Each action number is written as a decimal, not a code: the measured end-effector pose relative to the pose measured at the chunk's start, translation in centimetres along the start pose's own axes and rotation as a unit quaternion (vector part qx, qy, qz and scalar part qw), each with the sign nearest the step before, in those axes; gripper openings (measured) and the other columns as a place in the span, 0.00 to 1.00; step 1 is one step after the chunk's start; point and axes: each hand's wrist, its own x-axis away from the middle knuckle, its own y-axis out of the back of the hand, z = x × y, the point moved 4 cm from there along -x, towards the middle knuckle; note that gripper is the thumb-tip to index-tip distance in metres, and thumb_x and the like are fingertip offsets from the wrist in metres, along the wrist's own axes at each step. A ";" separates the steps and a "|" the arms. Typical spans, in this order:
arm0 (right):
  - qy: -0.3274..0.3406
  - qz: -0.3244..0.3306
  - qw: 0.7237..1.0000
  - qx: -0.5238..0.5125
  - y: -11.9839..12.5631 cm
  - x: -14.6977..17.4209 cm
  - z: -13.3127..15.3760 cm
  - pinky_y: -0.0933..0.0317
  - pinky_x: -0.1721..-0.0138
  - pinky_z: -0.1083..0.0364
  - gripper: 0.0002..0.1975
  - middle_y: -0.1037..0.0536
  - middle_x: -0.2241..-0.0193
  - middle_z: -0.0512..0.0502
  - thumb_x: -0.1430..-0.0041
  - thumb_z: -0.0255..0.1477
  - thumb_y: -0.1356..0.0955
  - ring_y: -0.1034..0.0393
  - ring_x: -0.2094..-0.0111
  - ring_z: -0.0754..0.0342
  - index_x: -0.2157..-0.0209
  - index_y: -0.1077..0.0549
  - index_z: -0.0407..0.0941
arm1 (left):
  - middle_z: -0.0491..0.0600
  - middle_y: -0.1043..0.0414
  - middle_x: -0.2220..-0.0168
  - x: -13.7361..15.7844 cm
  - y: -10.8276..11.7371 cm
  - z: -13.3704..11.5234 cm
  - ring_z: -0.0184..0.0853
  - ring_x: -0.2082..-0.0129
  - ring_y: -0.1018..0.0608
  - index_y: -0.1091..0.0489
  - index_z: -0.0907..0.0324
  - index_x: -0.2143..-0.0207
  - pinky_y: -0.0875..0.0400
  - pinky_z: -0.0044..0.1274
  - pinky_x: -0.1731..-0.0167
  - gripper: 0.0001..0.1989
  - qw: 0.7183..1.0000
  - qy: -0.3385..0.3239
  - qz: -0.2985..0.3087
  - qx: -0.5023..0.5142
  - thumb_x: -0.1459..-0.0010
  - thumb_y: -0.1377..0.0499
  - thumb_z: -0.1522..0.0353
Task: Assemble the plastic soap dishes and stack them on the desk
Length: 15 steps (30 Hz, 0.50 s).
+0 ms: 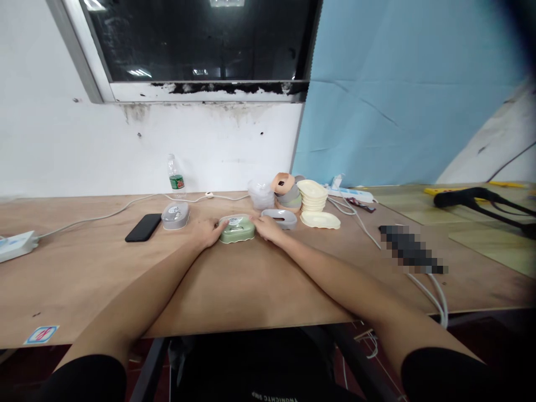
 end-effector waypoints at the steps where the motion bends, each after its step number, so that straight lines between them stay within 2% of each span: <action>1: -0.012 0.011 1.000 -0.009 -0.1 0.0 -0.1 0.47 0.78 0.57 0.28 0.36 0.91 0.51 0.36 0.49 0.43 0.39 0.86 0.55 0.81 0.32 0.45 | 0.56 0.23 0.57 0.0 0.1 0.0 0.46 0.55 0.24 0.27 0.60 0.52 0.33 0.34 0.53 0.36 1.000 -0.002 -0.014 0.007 0.37 0.61 0.45; 4: -0.045 0.028 0.998 -0.014 -0.3 0.0 -0.4 0.48 0.80 0.57 0.31 0.38 0.92 0.51 0.37 0.52 0.44 0.40 0.88 0.56 0.84 0.36 0.46 | 0.55 0.31 0.43 0.2 0.2 -0.4 0.45 0.44 0.30 0.40 0.59 0.38 0.38 0.36 0.44 0.34 0.996 -0.072 -0.029 0.047 0.37 0.56 0.47; 6: -0.047 0.015 0.998 -0.025 -0.2 0.0 -0.5 0.47 0.80 0.56 0.31 0.37 0.92 0.51 0.38 0.53 0.44 0.40 0.88 0.55 0.84 0.38 0.46 | 0.54 0.36 0.39 0.3 -0.2 -0.9 0.46 0.41 0.32 0.43 0.57 0.36 0.39 0.35 0.42 0.37 0.987 -0.143 0.000 0.075 0.42 0.47 0.47; 8: -0.048 0.010 0.998 -0.048 -0.2 0.1 -0.7 0.46 0.80 0.56 0.31 0.36 0.91 0.51 0.38 0.54 0.45 0.39 0.88 0.55 0.83 0.38 0.46 | 0.54 0.37 0.39 0.5 -0.6 -1.2 0.47 0.42 0.32 0.43 0.58 0.37 0.37 0.35 0.42 0.41 0.980 -0.176 0.016 0.096 0.48 0.40 0.49; 12: -0.041 0.021 0.996 -0.077 -0.1 0.3 -0.7 0.45 0.79 0.57 0.31 0.34 0.88 0.51 0.38 0.55 0.47 0.38 0.86 0.56 0.80 0.36 0.46 | 0.55 0.36 0.42 0.2 -0.3 -1.0 0.46 0.44 0.30 0.42 0.57 0.38 0.35 0.34 0.44 0.43 0.989 -0.121 -0.028 0.084 0.53 0.34 0.53; 15: -0.003 0.030 0.999 -0.034 -0.2 0.6 -0.2 0.46 0.76 0.58 0.29 0.32 0.86 0.51 0.37 0.52 0.44 0.36 0.81 0.56 0.78 0.32 0.44 | 0.55 0.38 0.42 -0.1 1.0 0.4 0.48 0.45 0.30 0.41 0.52 0.38 0.36 0.35 0.44 0.43 0.995 -0.008 -0.098 0.006 0.55 0.34 0.50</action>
